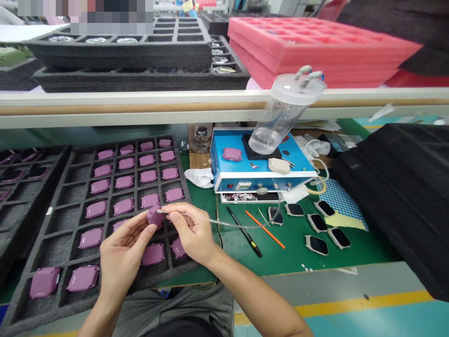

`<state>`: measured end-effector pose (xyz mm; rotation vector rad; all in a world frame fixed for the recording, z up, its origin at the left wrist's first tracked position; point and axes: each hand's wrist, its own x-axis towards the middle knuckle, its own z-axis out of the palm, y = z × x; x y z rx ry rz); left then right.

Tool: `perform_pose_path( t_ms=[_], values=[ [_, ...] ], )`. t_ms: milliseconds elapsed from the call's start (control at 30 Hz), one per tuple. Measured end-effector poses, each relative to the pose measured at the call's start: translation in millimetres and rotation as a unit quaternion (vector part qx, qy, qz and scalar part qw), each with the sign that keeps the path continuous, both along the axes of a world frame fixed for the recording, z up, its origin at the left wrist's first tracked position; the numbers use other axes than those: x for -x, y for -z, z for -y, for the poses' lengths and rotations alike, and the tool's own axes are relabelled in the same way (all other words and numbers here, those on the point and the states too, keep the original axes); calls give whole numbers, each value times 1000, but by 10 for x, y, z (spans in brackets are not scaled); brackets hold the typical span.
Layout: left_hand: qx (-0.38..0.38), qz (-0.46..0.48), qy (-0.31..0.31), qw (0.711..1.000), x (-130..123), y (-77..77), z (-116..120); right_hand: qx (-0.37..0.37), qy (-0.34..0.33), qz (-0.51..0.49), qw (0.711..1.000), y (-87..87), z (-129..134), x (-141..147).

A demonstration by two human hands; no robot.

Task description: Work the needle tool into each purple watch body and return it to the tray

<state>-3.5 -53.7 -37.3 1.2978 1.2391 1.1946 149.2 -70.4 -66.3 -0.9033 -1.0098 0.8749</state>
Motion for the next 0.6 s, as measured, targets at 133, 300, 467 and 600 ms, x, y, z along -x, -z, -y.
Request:
perform_pose_path(
  t_ms=[133, 300, 467, 600],
  values=[
    [10, 10, -1, 1000, -8, 21, -7, 2, 0, -5, 1000, -2, -8, 6],
    [3, 26, 3, 1000, -29, 17, 43, 21, 13, -3, 1000, 5, 44, 25],
    [-21, -5, -32, 999, 234, -140, 28, 62, 64, 98, 991, -9, -19, -65],
    [-55, -63, -54, 995, 627, -307, -54, 81, 19, 380, 921, -139, -230, -163]
  ],
)
